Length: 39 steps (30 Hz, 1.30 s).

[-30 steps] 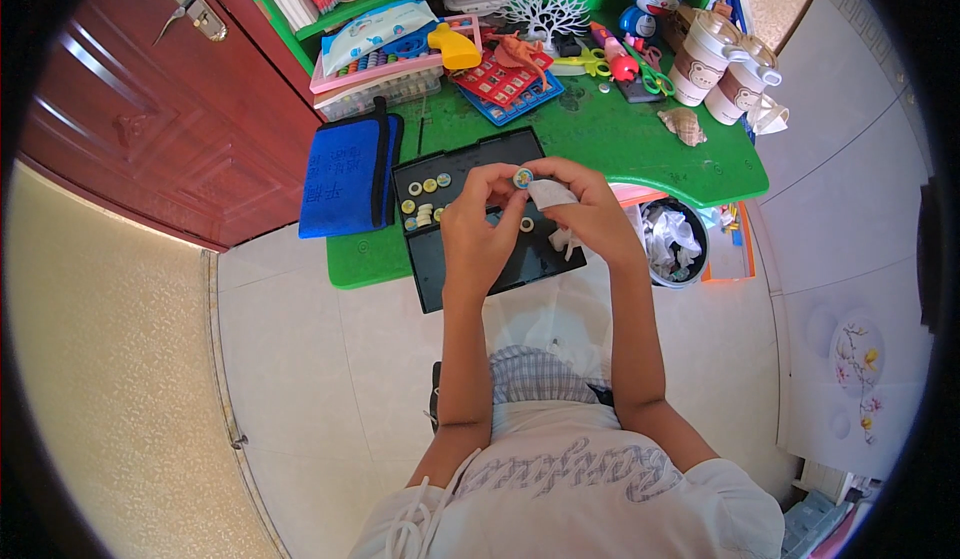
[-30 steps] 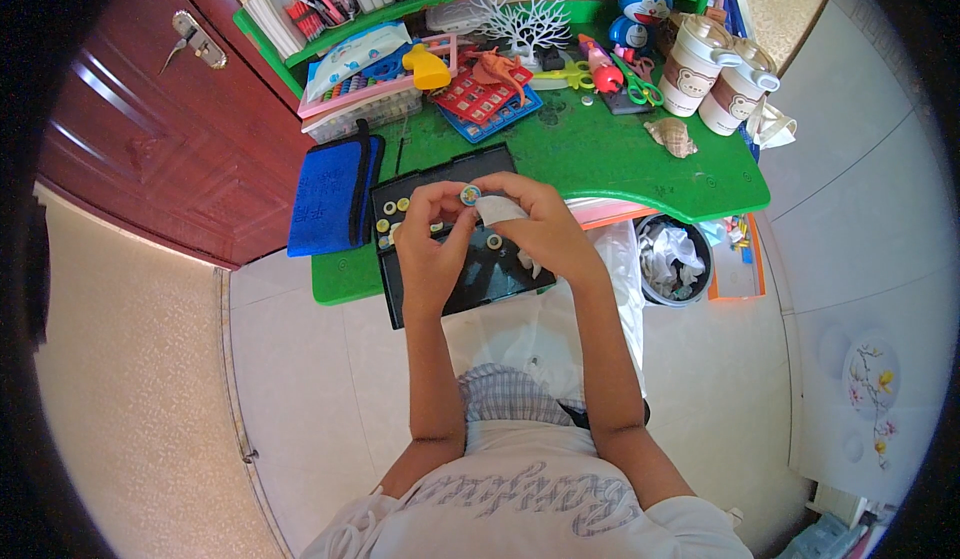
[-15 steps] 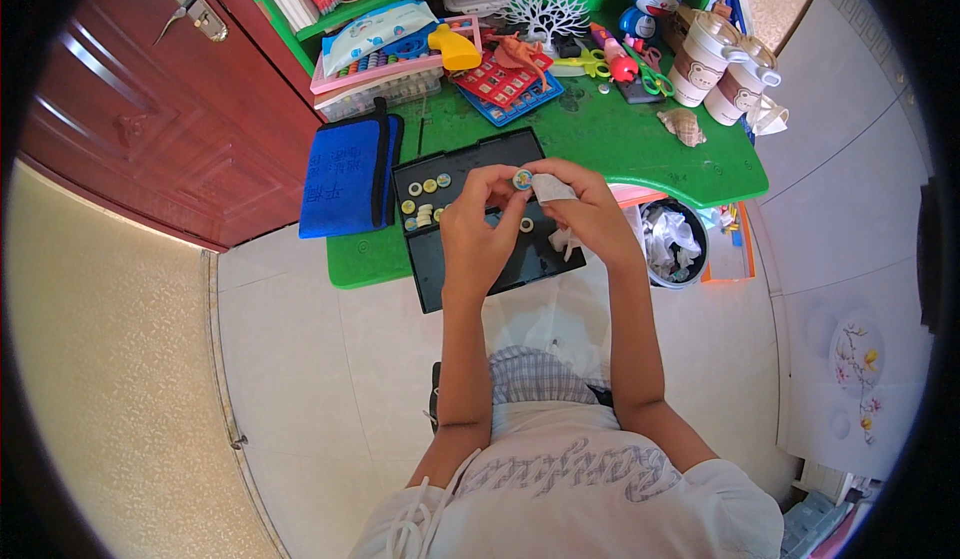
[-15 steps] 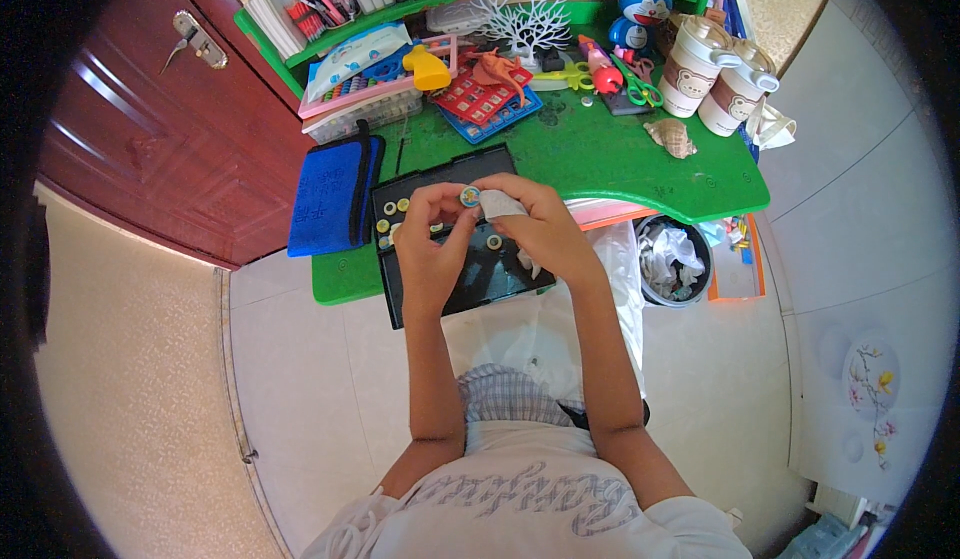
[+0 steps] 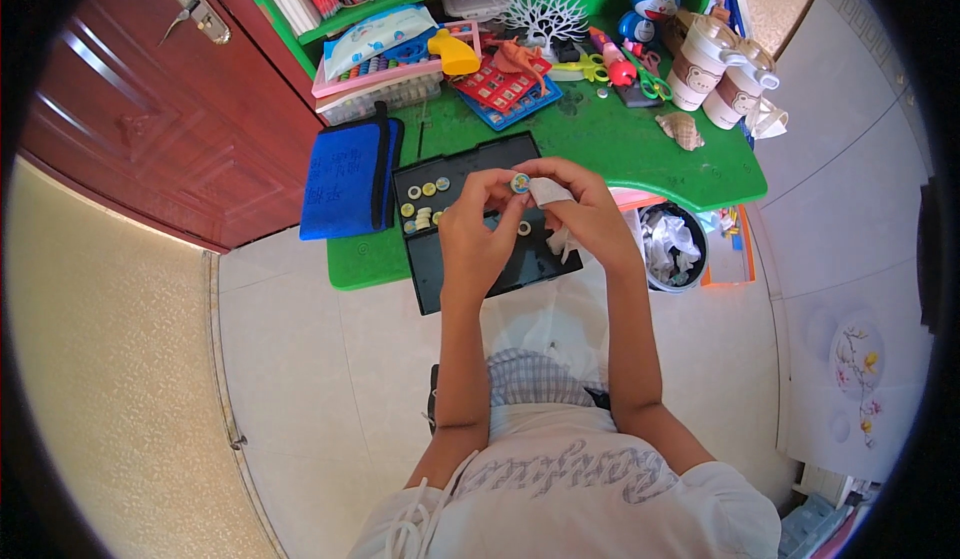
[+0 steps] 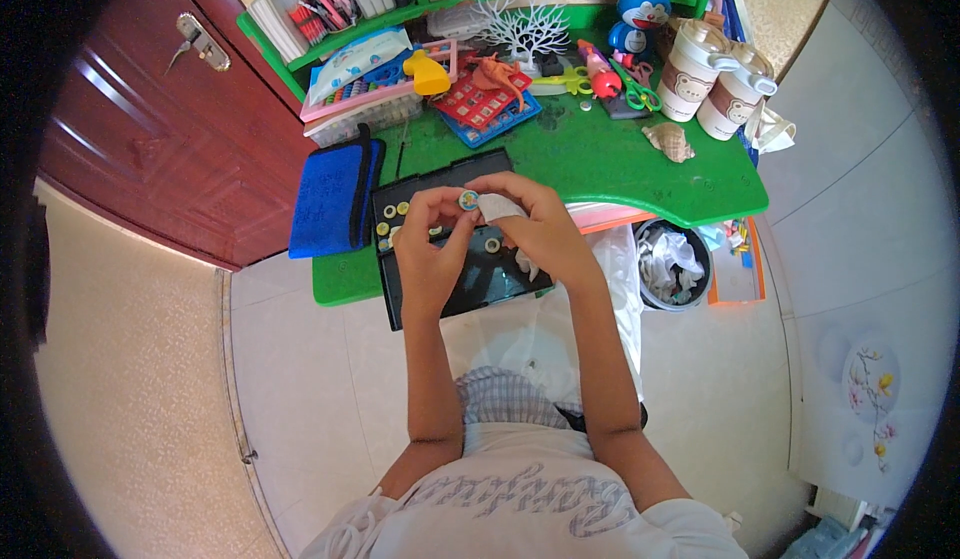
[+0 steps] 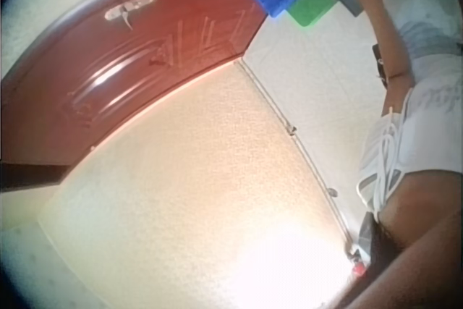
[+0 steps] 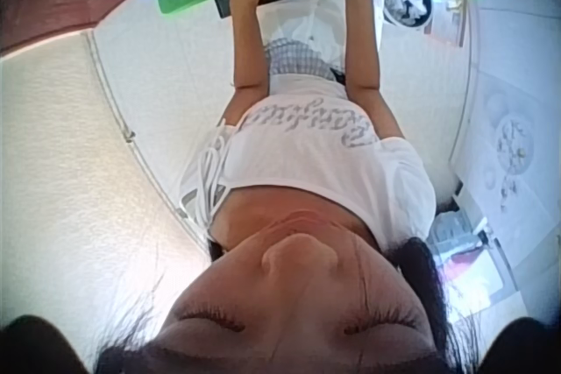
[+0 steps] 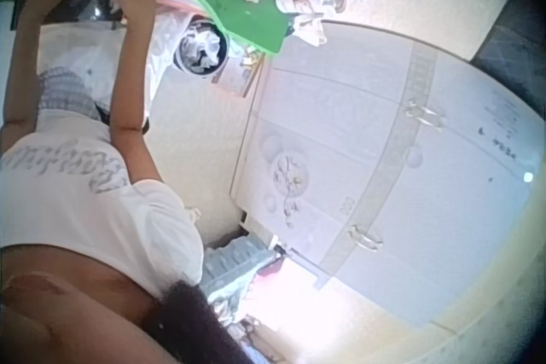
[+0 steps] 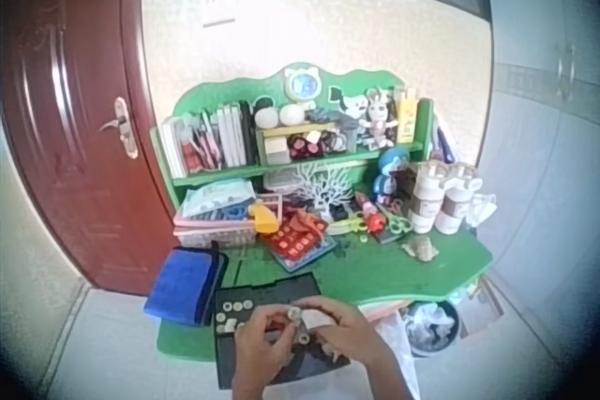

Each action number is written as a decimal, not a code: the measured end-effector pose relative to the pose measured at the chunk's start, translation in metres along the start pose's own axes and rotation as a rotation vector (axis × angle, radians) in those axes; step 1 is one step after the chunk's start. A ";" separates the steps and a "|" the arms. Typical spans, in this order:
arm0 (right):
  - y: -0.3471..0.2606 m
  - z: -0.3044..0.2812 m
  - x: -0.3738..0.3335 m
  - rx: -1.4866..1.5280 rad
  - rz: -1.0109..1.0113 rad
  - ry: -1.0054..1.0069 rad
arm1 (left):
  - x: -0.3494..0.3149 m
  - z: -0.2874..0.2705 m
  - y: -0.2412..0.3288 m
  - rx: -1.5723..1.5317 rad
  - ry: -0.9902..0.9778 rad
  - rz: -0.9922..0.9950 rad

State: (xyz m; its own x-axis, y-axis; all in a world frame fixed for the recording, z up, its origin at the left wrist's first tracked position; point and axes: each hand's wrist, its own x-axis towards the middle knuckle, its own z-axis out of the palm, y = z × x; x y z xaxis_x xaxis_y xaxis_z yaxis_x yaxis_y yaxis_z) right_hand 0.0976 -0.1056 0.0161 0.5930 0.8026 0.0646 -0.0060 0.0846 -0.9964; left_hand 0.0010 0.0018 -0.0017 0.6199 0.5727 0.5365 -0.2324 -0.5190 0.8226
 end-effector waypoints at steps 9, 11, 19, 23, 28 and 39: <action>-0.012 -0.004 -0.007 -0.056 0.000 -0.004 | -0.002 0.003 0.008 0.030 -0.052 -0.035; -0.012 -0.006 -0.008 -0.046 -0.013 -0.018 | -0.003 0.004 0.010 0.027 -0.052 -0.030; -0.017 -0.012 -0.015 0.005 -0.052 -0.105 | -0.004 0.001 0.024 0.039 -0.047 0.022; -0.022 -0.012 -0.018 -0.020 -0.048 -0.144 | -0.005 0.000 0.031 0.052 -0.044 0.040; -0.026 -0.011 -0.022 -0.017 -0.064 -0.131 | -0.006 0.000 0.037 0.073 -0.032 0.068; -0.033 -0.007 -0.024 -0.070 -0.097 -0.144 | -0.006 -0.003 0.034 0.103 0.014 0.175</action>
State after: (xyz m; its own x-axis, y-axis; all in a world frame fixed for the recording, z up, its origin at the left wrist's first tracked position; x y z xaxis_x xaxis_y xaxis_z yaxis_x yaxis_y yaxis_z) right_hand 0.0893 -0.1313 0.0469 0.4670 0.8691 0.1630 0.1046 0.1287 -0.9861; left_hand -0.0133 -0.0171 0.0241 0.5662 0.4764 0.6726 -0.2574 -0.6730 0.6934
